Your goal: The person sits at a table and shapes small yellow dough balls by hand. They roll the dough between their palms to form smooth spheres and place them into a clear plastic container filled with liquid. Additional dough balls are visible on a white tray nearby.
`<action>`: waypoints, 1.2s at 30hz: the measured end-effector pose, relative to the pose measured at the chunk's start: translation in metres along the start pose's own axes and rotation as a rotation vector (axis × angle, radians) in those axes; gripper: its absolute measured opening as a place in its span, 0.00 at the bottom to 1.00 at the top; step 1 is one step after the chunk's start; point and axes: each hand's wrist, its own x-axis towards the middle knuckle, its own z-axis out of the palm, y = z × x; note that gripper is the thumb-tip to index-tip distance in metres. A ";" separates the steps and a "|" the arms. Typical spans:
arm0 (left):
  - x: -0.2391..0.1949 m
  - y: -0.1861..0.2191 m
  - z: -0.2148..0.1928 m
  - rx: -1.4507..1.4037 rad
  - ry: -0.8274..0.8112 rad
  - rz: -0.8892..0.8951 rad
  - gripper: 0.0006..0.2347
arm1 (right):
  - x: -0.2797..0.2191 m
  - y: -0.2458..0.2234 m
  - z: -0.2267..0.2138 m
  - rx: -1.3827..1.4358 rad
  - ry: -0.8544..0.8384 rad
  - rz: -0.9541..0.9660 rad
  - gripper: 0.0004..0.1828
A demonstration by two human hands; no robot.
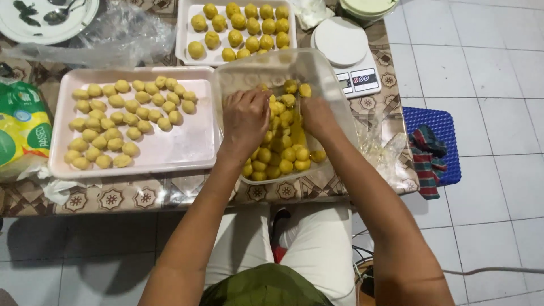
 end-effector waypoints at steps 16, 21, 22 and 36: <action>-0.003 -0.002 0.011 -0.005 -0.036 -0.031 0.05 | -0.032 -0.020 -0.027 -0.414 0.145 -0.373 0.05; -0.002 0.003 0.006 -0.012 -0.073 -0.052 0.05 | -0.012 0.005 0.011 -0.269 0.106 -0.439 0.04; -0.001 0.003 0.006 -0.015 -0.074 -0.052 0.05 | -0.012 0.004 0.007 -0.270 0.103 -0.437 0.04; -0.002 -0.005 0.002 0.002 -0.048 -0.002 0.06 | 0.006 0.029 0.021 -0.225 0.186 -0.271 0.13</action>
